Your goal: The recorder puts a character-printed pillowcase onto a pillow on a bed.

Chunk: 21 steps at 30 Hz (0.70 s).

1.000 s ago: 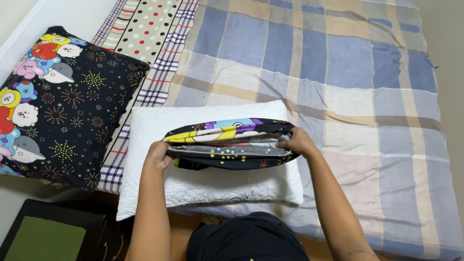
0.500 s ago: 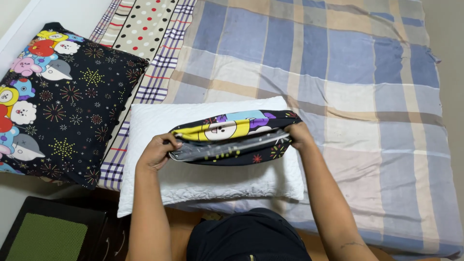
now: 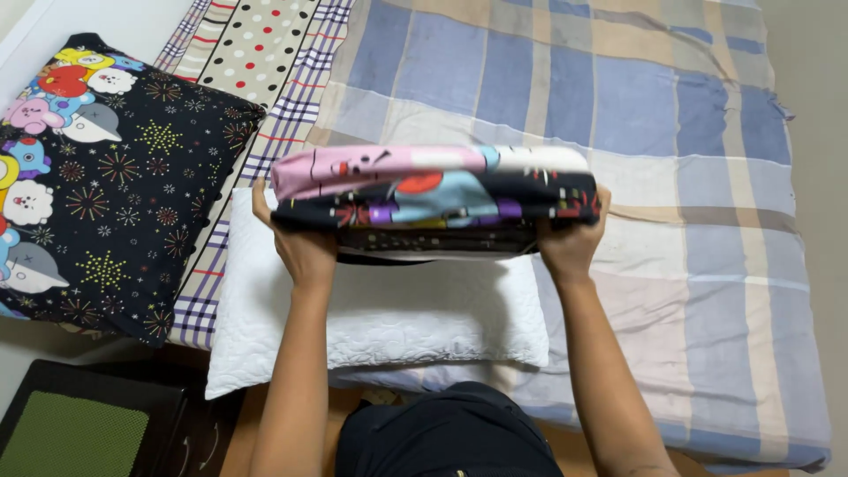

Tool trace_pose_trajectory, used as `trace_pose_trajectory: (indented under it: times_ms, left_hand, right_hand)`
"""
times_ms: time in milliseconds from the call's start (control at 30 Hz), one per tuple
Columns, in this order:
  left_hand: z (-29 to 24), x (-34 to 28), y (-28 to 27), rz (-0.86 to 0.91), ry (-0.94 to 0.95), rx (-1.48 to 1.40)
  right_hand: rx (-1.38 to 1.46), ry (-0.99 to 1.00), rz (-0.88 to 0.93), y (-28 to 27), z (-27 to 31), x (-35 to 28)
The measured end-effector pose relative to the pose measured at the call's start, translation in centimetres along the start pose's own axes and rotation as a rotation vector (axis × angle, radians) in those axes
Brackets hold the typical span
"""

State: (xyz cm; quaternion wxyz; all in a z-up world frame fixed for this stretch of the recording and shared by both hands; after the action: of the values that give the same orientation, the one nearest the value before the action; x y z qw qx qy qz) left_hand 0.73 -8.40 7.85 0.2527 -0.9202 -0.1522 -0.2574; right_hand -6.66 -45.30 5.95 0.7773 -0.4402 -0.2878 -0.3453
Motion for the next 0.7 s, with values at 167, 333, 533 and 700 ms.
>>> trace_pose_trajectory:
  times_ms: [167,333,533,700]
  left_hand:
    - [3.4,-6.8,-0.3,-0.021,-0.142,-0.056]
    - [11.7,-15.5,-0.1,0.096,-0.279,0.183]
    - [10.8,-13.7,-0.3,0.189,-0.463,0.087]
    - [5.2,-10.6,0.3,0.184,-0.388,0.070]
  right_hand:
    - [0.100,0.111,0.041,2.7,-4.1,-11.0]
    - [-0.073,0.243,0.505,4.7,-6.6,-20.4]
    - [-0.570,0.206,1.006,4.1,-0.8,-16.6]
    - [-0.619,-0.130,1.113,0.9,9.8,-8.9]
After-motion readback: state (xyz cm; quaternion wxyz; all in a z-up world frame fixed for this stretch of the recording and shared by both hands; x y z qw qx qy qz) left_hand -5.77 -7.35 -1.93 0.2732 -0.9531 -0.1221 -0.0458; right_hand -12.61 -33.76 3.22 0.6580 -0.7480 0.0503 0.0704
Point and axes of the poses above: each hand's wrist, its own x-axis towards the middle knuckle, its own y-axis out of the palm, z = x × y, the point moved 1 cm from there along x, towards the middle knuckle, and after that the axes turned 14 degrees about -x, right-handed, at the moved point
